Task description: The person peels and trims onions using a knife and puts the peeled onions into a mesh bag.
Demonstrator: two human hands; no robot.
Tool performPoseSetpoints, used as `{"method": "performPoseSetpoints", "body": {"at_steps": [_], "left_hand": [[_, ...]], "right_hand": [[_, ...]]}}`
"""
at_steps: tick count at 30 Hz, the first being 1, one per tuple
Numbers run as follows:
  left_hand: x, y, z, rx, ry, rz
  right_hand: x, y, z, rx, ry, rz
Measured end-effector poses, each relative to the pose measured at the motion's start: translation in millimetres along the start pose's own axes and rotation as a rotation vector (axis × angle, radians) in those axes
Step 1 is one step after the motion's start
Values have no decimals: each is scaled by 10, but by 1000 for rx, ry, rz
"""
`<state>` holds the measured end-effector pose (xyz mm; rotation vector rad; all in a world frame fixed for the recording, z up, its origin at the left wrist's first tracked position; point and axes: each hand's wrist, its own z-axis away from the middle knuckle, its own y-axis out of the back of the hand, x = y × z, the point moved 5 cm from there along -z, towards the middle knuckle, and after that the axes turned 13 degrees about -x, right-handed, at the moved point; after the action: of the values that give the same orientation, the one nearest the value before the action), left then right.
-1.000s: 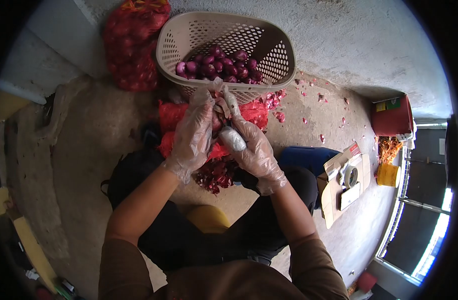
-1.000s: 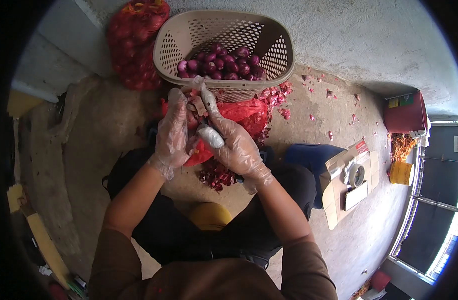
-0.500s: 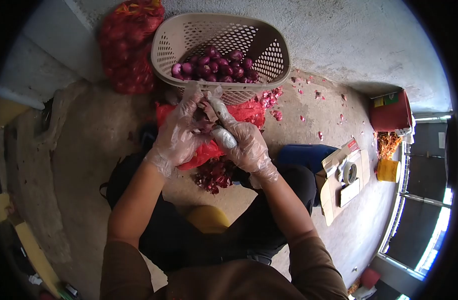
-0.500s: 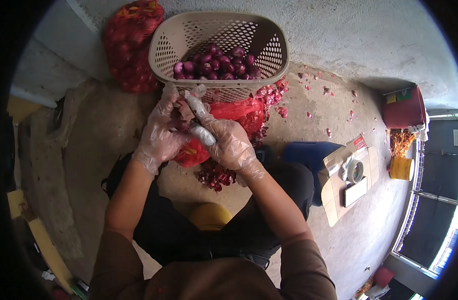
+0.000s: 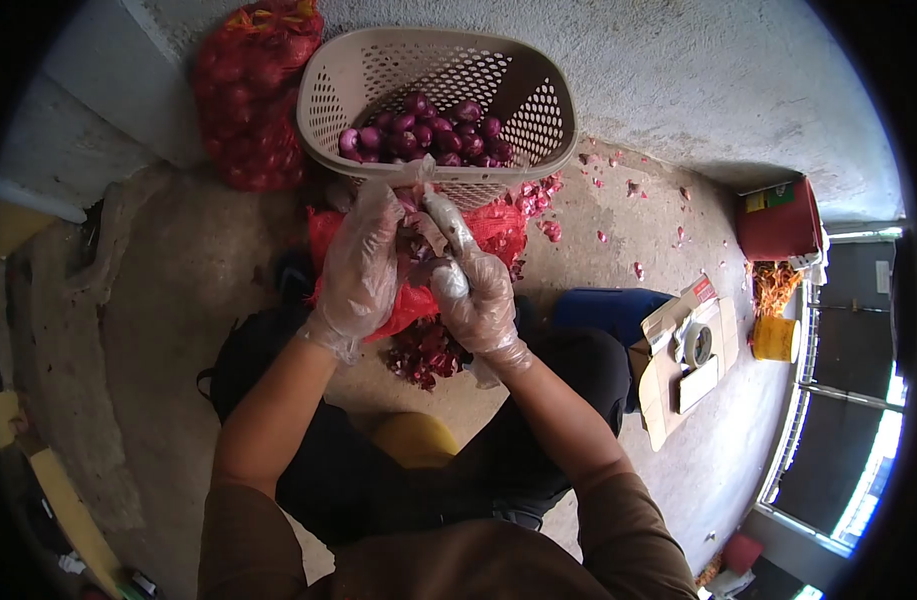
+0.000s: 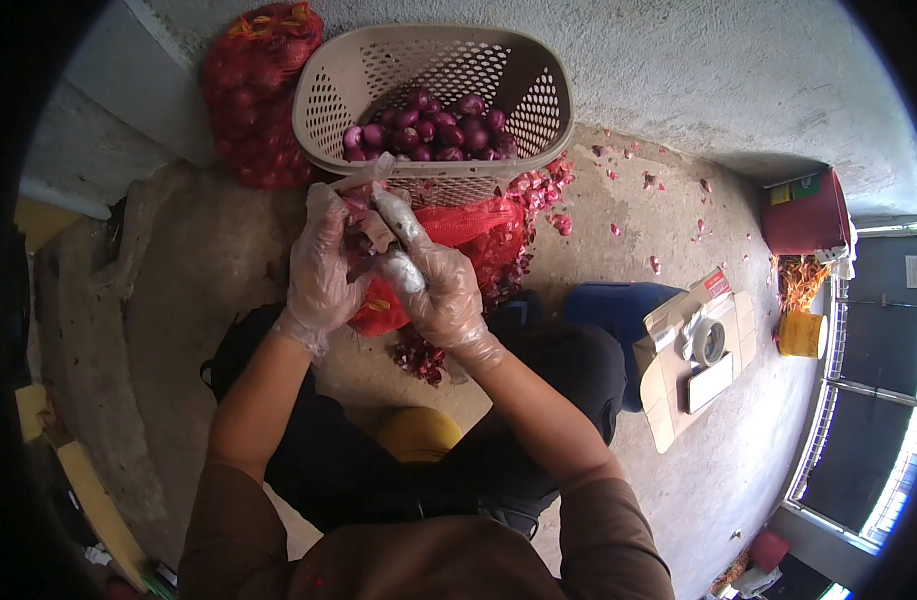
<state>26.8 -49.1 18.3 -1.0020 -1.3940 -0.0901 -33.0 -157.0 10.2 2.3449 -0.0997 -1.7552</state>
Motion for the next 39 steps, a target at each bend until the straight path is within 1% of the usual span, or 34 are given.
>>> {"method": "performPoseSetpoints", "body": {"at_steps": [2, 5, 7, 8, 12, 15, 16, 19, 20, 23, 24, 27, 28, 30, 33, 35, 36, 38, 39], "left_hand": [[-33, -41, -34, 51, 26, 217], [-117, 25, -4, -73, 68, 288], [-202, 132, 22, -113, 106, 329], [-238, 170, 33, -97, 90, 319], [-173, 105, -26, -128, 77, 350], [-34, 0, -42, -49, 126, 363], [-42, 13, -34, -62, 150, 329], [-58, 57, -25, -89, 195, 255], [-51, 50, -34, -87, 192, 248], [-24, 46, -33, -78, 180, 233], [-19, 48, -31, -73, 176, 229], [-27, 105, -35, -49, 183, 282], [-17, 104, -41, -53, 168, 308], [17, 104, -51, -61, 136, 356], [-46, 156, -67, -11, 173, 118], [-11, 126, -76, -12, 176, 99], [5, 110, -83, -12, 178, 89], [8, 78, -89, -28, 120, 77], [8, 72, -92, -36, 91, 71]], "right_hand": [[58, 51, 23, 115, -34, -202], [75, 174, -7, 182, -44, -192], [-29, 203, 40, 135, -105, -232], [-37, 212, 51, 136, -196, -294], [-53, 275, 10, 150, -288, -358], [28, 340, 21, 219, -305, -422], [46, 349, 3, 252, -291, -435], [157, 405, 5, 409, -373, -562], [197, 438, 27, 403, -400, -585], [233, 497, 27, 438, -431, -547], [229, 518, 17, 500, -488, -516], [281, 635, 6, 475, -474, -532], [314, 712, 30, 356, -548, -393], [206, 758, -11, 218, -520, 21], [134, 754, -24, 53, -467, 360], [95, 681, -13, 33, -428, 368], [46, 659, -37, 68, -359, 349], [-87, 603, -13, -40, -605, 56], [-114, 581, -34, -76, -544, 37]]}}
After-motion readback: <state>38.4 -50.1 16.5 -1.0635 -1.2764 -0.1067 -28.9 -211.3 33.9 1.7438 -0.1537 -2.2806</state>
